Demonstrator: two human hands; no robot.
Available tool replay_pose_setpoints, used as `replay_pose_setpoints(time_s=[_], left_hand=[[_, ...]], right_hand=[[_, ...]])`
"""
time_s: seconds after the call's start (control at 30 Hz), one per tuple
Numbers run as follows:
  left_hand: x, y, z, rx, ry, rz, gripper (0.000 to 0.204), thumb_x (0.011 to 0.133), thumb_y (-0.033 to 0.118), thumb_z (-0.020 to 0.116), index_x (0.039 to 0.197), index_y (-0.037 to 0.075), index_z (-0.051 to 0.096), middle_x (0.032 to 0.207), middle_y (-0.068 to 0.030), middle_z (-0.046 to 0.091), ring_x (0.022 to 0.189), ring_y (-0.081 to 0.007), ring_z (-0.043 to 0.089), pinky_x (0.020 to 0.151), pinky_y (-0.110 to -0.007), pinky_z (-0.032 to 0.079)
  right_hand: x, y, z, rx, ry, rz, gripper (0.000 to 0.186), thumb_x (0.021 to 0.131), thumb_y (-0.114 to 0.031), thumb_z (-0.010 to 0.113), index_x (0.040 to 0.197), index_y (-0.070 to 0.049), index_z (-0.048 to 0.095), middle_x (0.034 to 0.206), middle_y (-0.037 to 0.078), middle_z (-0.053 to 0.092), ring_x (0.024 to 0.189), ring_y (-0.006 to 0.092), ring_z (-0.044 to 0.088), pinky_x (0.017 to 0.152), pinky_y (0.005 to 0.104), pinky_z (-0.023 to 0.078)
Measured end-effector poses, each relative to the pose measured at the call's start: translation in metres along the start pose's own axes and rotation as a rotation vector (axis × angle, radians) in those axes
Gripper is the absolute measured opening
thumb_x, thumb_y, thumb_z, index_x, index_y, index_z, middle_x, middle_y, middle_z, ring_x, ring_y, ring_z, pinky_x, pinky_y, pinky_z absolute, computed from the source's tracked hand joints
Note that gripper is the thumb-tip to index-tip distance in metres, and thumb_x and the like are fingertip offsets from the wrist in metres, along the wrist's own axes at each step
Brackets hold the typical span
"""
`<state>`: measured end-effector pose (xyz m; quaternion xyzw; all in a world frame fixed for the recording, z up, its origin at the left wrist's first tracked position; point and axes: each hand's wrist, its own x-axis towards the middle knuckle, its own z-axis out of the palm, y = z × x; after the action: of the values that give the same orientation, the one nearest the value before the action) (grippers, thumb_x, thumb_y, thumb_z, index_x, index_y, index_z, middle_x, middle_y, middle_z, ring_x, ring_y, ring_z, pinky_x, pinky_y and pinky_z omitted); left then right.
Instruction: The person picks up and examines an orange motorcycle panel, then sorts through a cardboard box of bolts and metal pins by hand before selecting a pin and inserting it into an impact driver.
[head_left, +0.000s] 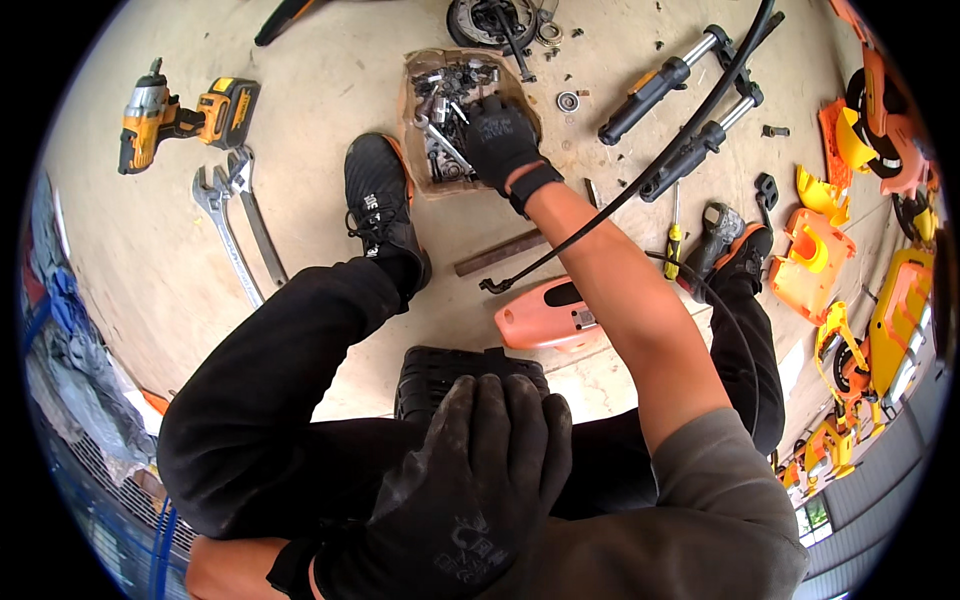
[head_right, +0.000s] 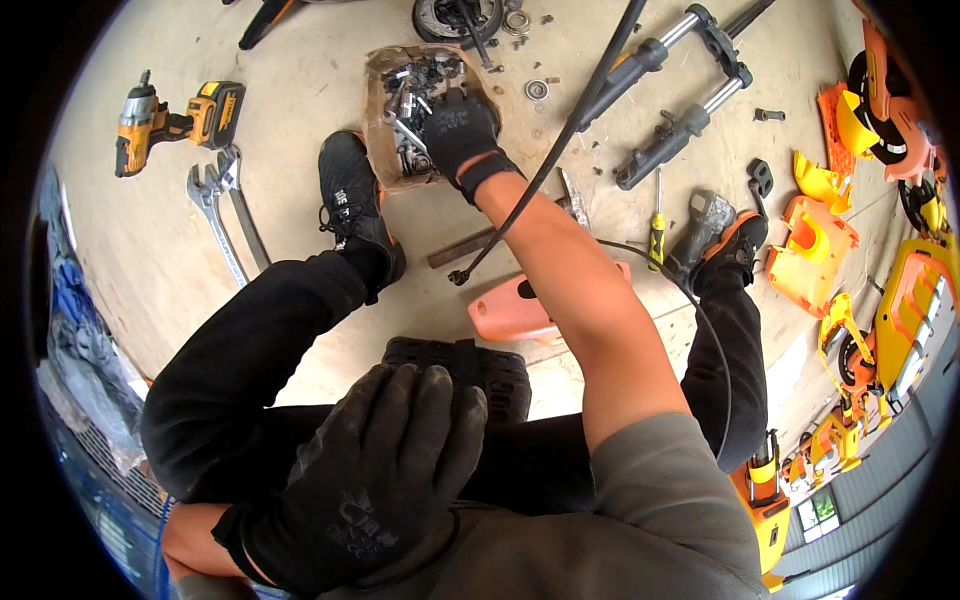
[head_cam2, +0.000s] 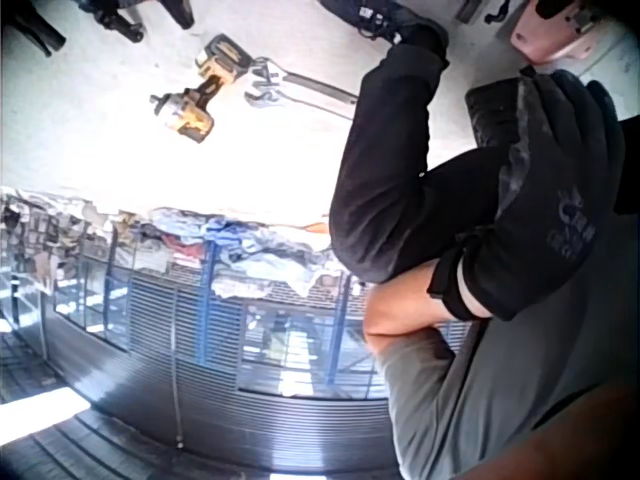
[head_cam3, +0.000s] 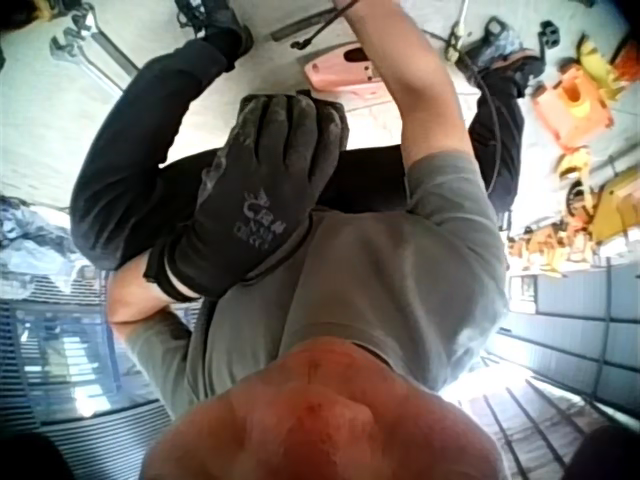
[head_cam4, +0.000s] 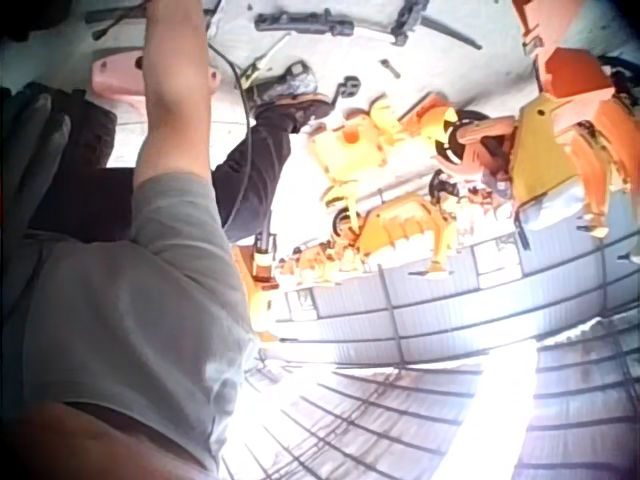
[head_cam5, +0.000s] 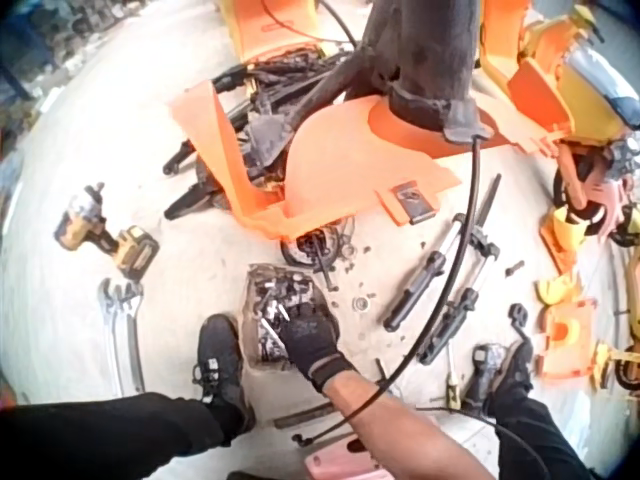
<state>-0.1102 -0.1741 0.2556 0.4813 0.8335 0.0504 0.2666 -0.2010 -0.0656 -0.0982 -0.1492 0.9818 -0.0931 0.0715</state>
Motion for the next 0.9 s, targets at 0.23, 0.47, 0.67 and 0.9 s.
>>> replay_pose_setpoints(time_s=[0.23, 0.47, 0.67, 0.9], left_hand=[[0.008, -0.007, 0.009, -0.021, 0.01, 0.039, 0.032, 0.087, 0.016, 0.056, 0.113, -0.001, 0.061, 0.109, -0.0185, 0.064, 0.101, -0.0326, 0.064, 0.094, -0.044, 0.051], [0.006, -0.005, 0.008, 0.029, 0.021, 0.005, 0.036, 0.087, 0.017, 0.055, 0.116, -0.003, 0.06, 0.109, -0.021, 0.063, 0.102, -0.034, 0.063, 0.096, -0.046, 0.05], [0.01, -0.013, 0.0, -0.008, -0.087, 0.059, 0.039, 0.087, 0.018, 0.055, 0.118, -0.005, 0.058, 0.11, -0.022, 0.062, 0.103, -0.035, 0.062, 0.097, -0.047, 0.049], [0.002, 0.001, -0.001, -0.046, -0.065, -0.007, 0.038, 0.087, 0.019, 0.055, 0.117, -0.004, 0.059, 0.11, -0.0219, 0.062, 0.103, -0.0349, 0.062, 0.096, -0.046, 0.05]], right_hand=[[-0.007, 0.019, 0.015, 0.15, -0.03, 0.346, 0.023, 0.084, -0.012, 0.057, 0.104, 0.001, 0.061, 0.096, 0.022, 0.065, 0.083, 0.0374, 0.067, 0.074, 0.0451, 0.055], [0.025, 0.022, 0.005, 0.26, 0.046, 0.343, 0.015, 0.086, -0.014, 0.059, 0.086, -0.002, 0.068, 0.083, 0.02, 0.07, 0.079, 0.0339, 0.07, 0.071, 0.0429, 0.056], [0.025, 0.037, 0.015, 0.294, 0.021, 0.268, 0.017, 0.084, -0.018, 0.061, 0.086, -0.003, 0.07, 0.084, 0.019, 0.07, 0.08, 0.0352, 0.069, 0.073, 0.0441, 0.055], [0.025, 0.012, 0.008, 0.666, 0.108, 0.362, 0.022, 0.085, -0.02, 0.064, 0.098, -0.002, 0.064, 0.09, 0.021, 0.069, 0.084, 0.0365, 0.068, 0.075, 0.0437, 0.054]])
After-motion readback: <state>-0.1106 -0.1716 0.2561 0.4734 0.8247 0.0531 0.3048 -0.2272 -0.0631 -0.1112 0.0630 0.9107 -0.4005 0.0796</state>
